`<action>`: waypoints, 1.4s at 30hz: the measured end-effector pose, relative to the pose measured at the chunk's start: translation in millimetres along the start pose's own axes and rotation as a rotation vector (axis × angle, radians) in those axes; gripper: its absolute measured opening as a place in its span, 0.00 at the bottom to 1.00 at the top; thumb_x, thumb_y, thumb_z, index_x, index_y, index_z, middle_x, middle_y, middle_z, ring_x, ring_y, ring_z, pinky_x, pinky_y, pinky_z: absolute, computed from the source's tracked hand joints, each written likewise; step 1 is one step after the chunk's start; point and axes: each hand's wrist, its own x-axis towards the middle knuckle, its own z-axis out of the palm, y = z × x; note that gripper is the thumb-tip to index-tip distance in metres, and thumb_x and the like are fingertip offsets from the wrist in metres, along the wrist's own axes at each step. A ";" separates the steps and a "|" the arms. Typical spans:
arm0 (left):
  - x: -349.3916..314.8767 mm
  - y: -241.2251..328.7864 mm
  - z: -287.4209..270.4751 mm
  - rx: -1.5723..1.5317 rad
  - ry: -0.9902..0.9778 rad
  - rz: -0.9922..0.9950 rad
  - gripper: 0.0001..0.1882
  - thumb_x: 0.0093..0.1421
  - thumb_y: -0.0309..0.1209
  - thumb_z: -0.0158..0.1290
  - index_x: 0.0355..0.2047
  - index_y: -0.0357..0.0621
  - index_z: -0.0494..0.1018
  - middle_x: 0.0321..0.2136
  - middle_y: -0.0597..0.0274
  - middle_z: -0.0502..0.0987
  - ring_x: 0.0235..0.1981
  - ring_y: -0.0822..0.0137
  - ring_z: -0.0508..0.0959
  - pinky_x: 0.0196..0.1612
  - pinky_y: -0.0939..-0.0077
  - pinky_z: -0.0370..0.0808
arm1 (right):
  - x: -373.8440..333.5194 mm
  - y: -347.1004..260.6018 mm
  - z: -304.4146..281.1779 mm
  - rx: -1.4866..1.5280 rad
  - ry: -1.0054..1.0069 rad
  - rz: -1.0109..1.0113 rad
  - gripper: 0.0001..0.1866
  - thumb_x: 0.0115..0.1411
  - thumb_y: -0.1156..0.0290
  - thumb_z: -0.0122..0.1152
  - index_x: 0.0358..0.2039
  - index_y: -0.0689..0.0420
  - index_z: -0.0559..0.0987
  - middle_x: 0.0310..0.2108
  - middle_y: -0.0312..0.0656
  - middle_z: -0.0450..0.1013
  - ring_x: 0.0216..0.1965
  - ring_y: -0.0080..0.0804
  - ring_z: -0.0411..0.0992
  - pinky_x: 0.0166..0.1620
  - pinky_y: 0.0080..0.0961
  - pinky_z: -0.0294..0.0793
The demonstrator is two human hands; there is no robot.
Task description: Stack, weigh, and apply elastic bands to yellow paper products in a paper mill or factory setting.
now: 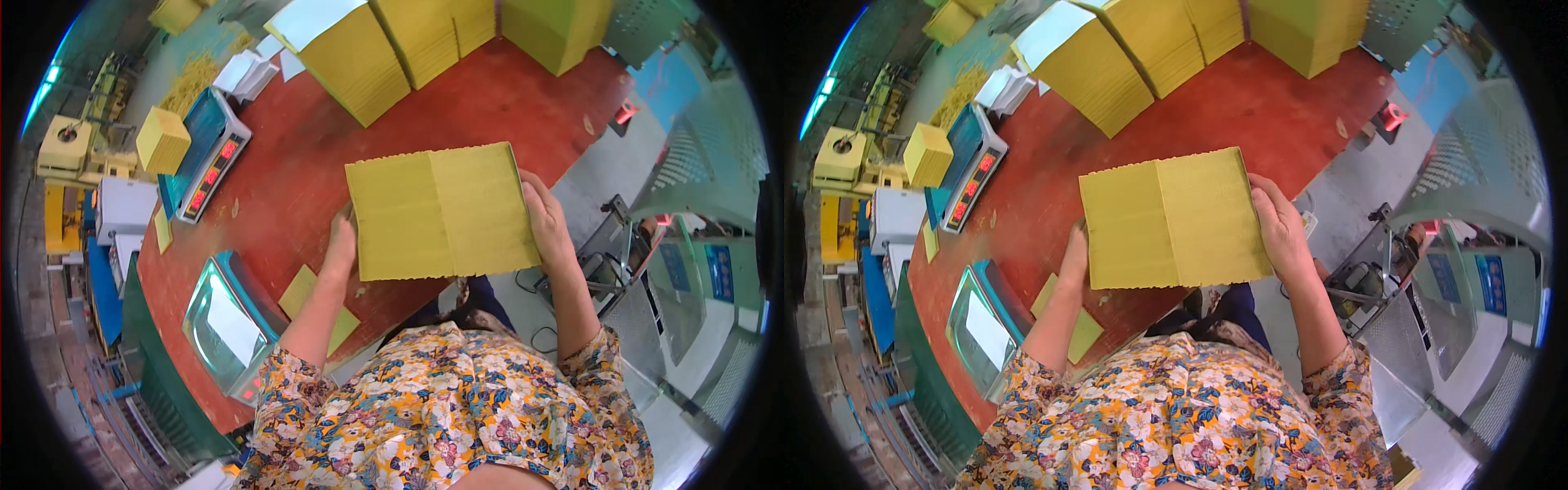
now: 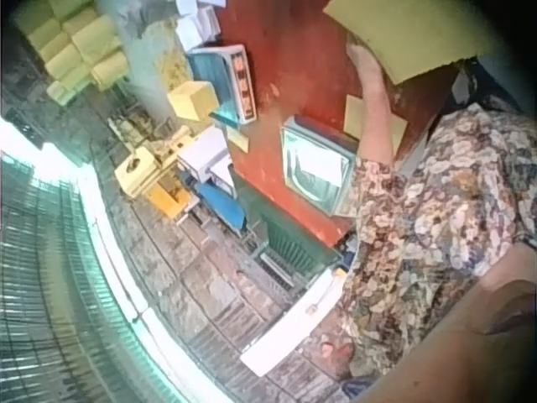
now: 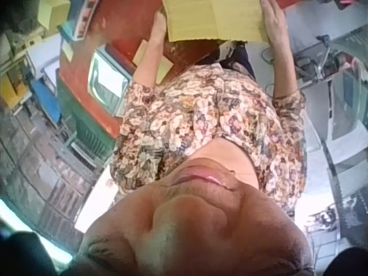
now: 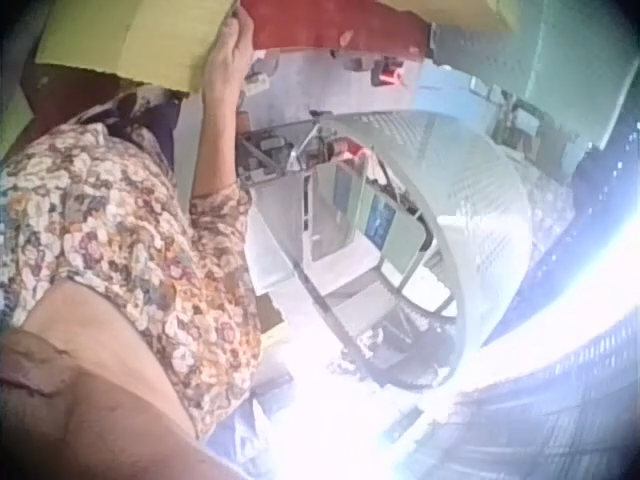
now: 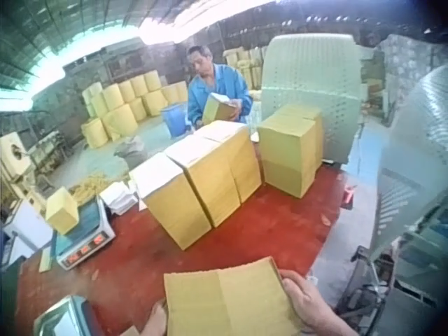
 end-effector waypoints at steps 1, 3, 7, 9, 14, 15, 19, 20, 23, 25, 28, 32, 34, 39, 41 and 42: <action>-2.5 4.4 7.1 -0.001 -0.025 0.017 0.20 0.69 0.42 0.43 0.43 0.35 0.74 0.33 0.61 0.78 0.35 0.72 0.75 0.38 0.73 0.73 | -6.8 4.3 0.1 -0.004 0.026 -0.014 0.20 0.70 0.63 0.45 0.56 0.64 0.71 0.48 0.41 0.75 0.49 0.25 0.71 0.52 0.23 0.69; -17.4 8.2 20.9 -0.139 0.011 0.101 0.21 0.69 0.43 0.42 0.46 0.36 0.73 0.36 0.62 0.77 0.35 0.72 0.74 0.39 0.73 0.72 | -27.7 13.7 -0.4 0.106 0.073 -0.119 0.21 0.71 0.64 0.43 0.59 0.62 0.69 0.52 0.38 0.72 0.52 0.24 0.69 0.54 0.21 0.67; -55.4 -7.0 58.6 0.044 -0.040 0.407 0.22 0.69 0.44 0.44 0.51 0.36 0.68 0.43 0.61 0.71 0.45 0.70 0.71 0.48 0.73 0.70 | -110.2 29.7 -25.9 0.505 0.267 -0.071 0.21 0.69 0.68 0.45 0.60 0.61 0.69 0.54 0.38 0.71 0.52 0.23 0.68 0.55 0.20 0.66; -72.1 -27.5 86.1 -0.023 -0.166 0.470 0.24 0.68 0.45 0.44 0.52 0.36 0.67 0.45 0.59 0.69 0.48 0.69 0.70 0.50 0.71 0.68 | -150.9 44.5 -50.6 0.679 0.401 -0.095 0.21 0.66 0.73 0.47 0.60 0.60 0.70 0.52 0.38 0.72 0.51 0.23 0.70 0.54 0.21 0.68; -115.2 -72.5 181.8 -0.127 -0.514 0.498 0.30 0.68 0.46 0.44 0.59 0.32 0.61 0.52 0.56 0.65 0.54 0.63 0.67 0.57 0.65 0.65 | -267.5 81.2 -134.4 0.719 0.646 -0.370 0.19 0.64 0.78 0.48 0.56 0.59 0.73 0.48 0.41 0.75 0.46 0.27 0.74 0.48 0.24 0.75; -122.0 -77.0 201.2 -0.128 -0.591 0.500 0.30 0.68 0.46 0.44 0.59 0.32 0.61 0.52 0.56 0.65 0.54 0.63 0.67 0.57 0.65 0.65 | -287.9 87.2 -147.3 0.712 0.718 -0.400 0.19 0.64 0.78 0.48 0.56 0.59 0.73 0.48 0.41 0.75 0.46 0.27 0.74 0.48 0.24 0.75; -155.7 -129.0 290.5 0.434 -0.617 0.827 0.20 0.70 0.33 0.41 0.59 0.36 0.63 0.55 0.48 0.66 0.57 0.52 0.66 0.60 0.59 0.63 | -357.7 135.2 -214.9 0.685 0.945 -0.388 0.15 0.63 0.80 0.53 0.50 0.60 0.77 0.48 0.39 0.75 0.47 0.28 0.74 0.49 0.26 0.75; -170.1 -143.5 317.2 0.417 -0.668 0.845 0.20 0.70 0.33 0.41 0.59 0.36 0.63 0.55 0.48 0.66 0.57 0.52 0.66 0.60 0.59 0.63 | -374.6 154.4 -233.7 0.672 0.996 -0.412 0.15 0.63 0.80 0.53 0.50 0.60 0.77 0.48 0.39 0.75 0.47 0.28 0.74 0.49 0.26 0.75; -214.1 -175.3 411.3 0.388 -0.587 0.861 0.28 0.70 0.45 0.40 0.60 0.34 0.62 0.54 0.49 0.67 0.56 0.52 0.67 0.61 0.61 0.60 | -427.3 187.0 -309.1 0.756 1.070 -0.433 0.11 0.62 0.79 0.57 0.46 0.60 0.79 0.49 0.41 0.75 0.47 0.29 0.73 0.50 0.27 0.75; -236.8 -188.4 463.6 0.240 -0.680 0.937 0.17 0.68 0.29 0.42 0.54 0.35 0.69 0.52 0.46 0.70 0.53 0.47 0.69 0.57 0.56 0.65 | -459.7 199.2 -356.4 0.885 1.013 -0.529 0.06 0.63 0.80 0.56 0.39 0.62 0.79 0.50 0.45 0.74 0.47 0.31 0.73 0.51 0.28 0.74; -229.4 -226.6 520.2 0.591 -0.643 1.190 0.18 0.66 0.26 0.45 0.55 0.33 0.68 0.53 0.43 0.71 0.53 0.44 0.70 0.58 0.54 0.66 | -477.3 216.3 -444.0 0.739 0.959 -0.603 0.05 0.61 0.83 0.54 0.34 0.63 0.79 0.48 0.47 0.75 0.47 0.34 0.74 0.52 0.29 0.74; -248.9 -254.0 549.4 0.781 -0.566 1.260 0.19 0.66 0.26 0.45 0.56 0.31 0.67 0.56 0.41 0.69 0.56 0.40 0.68 0.60 0.51 0.64 | -487.3 221.3 -516.8 0.686 0.811 -0.639 0.07 0.59 0.86 0.54 0.33 0.63 0.80 0.46 0.47 0.76 0.47 0.35 0.74 0.53 0.29 0.73; -259.2 -251.5 557.8 0.772 -0.621 1.223 0.20 0.67 0.29 0.44 0.56 0.32 0.66 0.56 0.41 0.68 0.55 0.38 0.67 0.59 0.47 0.63 | -493.9 226.1 -529.4 0.646 0.821 -0.605 0.08 0.60 0.86 0.53 0.33 0.63 0.80 0.46 0.46 0.76 0.47 0.34 0.74 0.53 0.28 0.72; -289.6 -232.3 562.0 0.628 -0.601 1.071 0.20 0.66 0.29 0.45 0.57 0.35 0.67 0.51 0.42 0.73 0.52 0.41 0.71 0.55 0.50 0.68 | -515.9 199.8 -526.6 0.519 0.905 -0.364 0.11 0.60 0.87 0.51 0.34 0.62 0.81 0.46 0.43 0.77 0.47 0.31 0.74 0.53 0.25 0.71; -294.2 -234.3 570.2 0.784 -0.585 1.217 0.23 0.67 0.27 0.43 0.61 0.33 0.62 0.59 0.42 0.68 0.60 0.44 0.67 0.62 0.58 0.66 | -526.2 196.2 -527.7 0.080 1.092 -0.274 0.14 0.58 0.87 0.51 0.38 0.58 0.82 0.41 0.41 0.77 0.41 0.29 0.74 0.49 0.22 0.71; -305.1 -232.5 584.9 0.632 -0.634 1.049 0.22 0.67 0.30 0.44 0.59 0.34 0.64 0.55 0.43 0.71 0.56 0.43 0.70 0.58 0.55 0.67 | -530.4 189.5 -528.8 0.074 1.094 -0.273 0.14 0.58 0.87 0.51 0.38 0.58 0.82 0.41 0.41 0.77 0.41 0.29 0.74 0.49 0.22 0.71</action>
